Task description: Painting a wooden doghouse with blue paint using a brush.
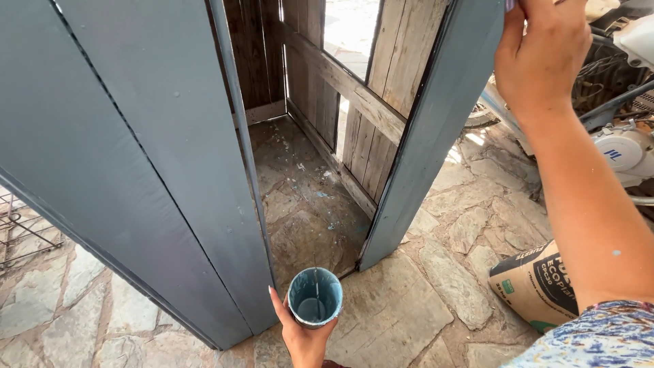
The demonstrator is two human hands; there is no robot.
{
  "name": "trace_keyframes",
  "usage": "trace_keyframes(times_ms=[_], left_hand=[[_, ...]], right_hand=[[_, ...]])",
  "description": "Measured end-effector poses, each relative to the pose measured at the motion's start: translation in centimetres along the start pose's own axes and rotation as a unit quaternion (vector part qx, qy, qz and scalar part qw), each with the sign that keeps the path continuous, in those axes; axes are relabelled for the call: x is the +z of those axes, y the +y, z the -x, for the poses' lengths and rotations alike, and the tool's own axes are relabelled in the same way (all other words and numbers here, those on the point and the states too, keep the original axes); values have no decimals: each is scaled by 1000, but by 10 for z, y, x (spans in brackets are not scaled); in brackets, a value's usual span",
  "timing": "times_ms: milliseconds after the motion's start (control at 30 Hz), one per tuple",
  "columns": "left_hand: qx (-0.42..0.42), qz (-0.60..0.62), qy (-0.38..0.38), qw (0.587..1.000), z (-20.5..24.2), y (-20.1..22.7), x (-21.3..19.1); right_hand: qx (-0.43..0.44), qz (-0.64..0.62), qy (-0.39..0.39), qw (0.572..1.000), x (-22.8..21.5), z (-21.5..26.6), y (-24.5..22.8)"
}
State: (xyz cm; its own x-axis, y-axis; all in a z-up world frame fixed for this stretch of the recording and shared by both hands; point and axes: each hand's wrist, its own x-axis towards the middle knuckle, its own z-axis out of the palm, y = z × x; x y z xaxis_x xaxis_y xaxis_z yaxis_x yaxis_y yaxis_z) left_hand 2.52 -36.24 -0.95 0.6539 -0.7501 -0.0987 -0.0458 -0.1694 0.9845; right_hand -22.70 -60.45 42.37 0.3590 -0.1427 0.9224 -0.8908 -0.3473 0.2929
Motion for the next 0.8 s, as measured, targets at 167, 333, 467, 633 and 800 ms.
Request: trace_keyframes(times_ms=[167, 333, 467, 633, 800], left_hand=[[-5, 0, -8, 1000, 3, 6, -6], [-29, -6, -13, 999, 5, 5, -1], [-5, -18, -34, 999, 9, 4, 1], [-6, -31, -19, 999, 10, 13, -5], [-17, -11, -33, 999, 15, 22, -7]], right_hand=[[11, -2, -79, 997, -24, 30, -26], [41, -46, -133, 989, -36, 34, -18], [-20, -37, -52, 998, -44, 3, -16], [36, 61, -181, 981, -28, 43, -37], [88, -20, -359, 929, -31, 126, -62]])
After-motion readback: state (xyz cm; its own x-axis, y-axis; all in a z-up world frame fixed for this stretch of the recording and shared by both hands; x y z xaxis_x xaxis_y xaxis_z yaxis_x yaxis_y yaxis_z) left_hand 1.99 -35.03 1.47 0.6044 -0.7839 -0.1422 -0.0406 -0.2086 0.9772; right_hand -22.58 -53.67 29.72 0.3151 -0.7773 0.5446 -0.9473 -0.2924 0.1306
